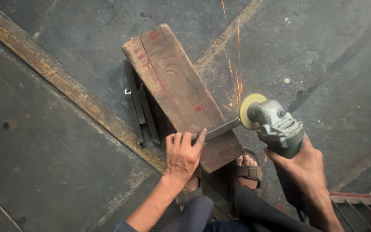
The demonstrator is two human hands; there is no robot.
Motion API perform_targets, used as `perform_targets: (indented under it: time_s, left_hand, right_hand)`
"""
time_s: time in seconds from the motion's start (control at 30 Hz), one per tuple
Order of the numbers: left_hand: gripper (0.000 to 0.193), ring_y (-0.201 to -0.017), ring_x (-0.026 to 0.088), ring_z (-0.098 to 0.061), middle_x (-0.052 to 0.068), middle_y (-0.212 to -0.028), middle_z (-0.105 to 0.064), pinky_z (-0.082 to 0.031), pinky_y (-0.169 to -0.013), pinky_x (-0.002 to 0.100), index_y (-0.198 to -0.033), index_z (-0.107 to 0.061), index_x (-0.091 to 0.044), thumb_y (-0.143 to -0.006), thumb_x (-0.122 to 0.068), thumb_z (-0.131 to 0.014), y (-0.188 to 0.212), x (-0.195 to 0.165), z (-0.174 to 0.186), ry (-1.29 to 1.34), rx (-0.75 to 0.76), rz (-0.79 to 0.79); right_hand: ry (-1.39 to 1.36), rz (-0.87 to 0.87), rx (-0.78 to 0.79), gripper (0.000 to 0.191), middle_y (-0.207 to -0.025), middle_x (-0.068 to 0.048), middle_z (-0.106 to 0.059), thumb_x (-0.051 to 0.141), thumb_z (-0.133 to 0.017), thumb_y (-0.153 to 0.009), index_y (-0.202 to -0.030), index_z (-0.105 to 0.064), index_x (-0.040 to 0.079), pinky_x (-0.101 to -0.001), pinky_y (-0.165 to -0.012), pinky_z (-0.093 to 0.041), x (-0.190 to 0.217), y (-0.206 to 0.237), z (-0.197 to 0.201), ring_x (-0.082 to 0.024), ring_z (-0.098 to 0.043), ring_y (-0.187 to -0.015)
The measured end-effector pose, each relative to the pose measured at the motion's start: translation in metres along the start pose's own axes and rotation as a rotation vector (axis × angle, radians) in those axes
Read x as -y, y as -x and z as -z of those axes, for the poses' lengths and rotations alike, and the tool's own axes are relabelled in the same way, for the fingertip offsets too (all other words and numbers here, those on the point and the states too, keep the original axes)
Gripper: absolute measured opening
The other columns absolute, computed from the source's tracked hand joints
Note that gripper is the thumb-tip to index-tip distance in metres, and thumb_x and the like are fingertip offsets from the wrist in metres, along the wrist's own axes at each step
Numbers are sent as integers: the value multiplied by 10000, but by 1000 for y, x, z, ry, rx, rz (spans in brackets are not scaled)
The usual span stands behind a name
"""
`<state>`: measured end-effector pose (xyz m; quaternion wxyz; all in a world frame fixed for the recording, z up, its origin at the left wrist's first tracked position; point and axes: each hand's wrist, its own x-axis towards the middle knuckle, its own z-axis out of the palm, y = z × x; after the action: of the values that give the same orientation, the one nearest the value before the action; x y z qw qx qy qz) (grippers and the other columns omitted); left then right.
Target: The person sits on the floor and uses an angle grinder to grind the ends and edges of flat metal bars, holding each bar against a wooden block and producing sparks. They reposition and turn the bars repeatedly to grind different sections.
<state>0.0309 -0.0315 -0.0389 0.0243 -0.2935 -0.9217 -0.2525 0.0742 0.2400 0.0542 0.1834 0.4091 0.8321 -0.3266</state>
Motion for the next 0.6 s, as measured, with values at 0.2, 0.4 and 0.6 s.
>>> perform_targets:
  time_s: [0.2,0.4,0.6]
  left_hand:
    - [458,-918,255,-573,37,-979,-602,-444,-882,458,-1296,-718,-147,-838,-131,-713,12,1,-5,-40,44,26]
    - [408,-743,286,-604,90,-862,-612,-493,-686,474,-1147,-755,-270,-782,-320,-581,-15,18,-43,-274,-366,-150]
    - [278,-415,107,-331,-90,-527,-339,-326,-437,341,-963,-769,-398,-777,-486,-582,-23,48,-79,-435,-648,-325]
  right_hand:
    - [-117,58,44,661,-1052,-159,-790,287,-856,-669,-1240,-658,18,-376,-864,-569,-39,-18,-16,-215,-734,-961]
    - [-115,140,37,905,-1085,-84,-812,341,-909,-550,-1385,-581,223,-353,-953,-571,-80,-56,-27,-217,-756,-1074]
    - [81,-79,138,1075,-1205,-36,-781,486,-935,-525,-1473,-441,368,-371,-1058,-545,-94,-79,-46,-261,-718,-1211]
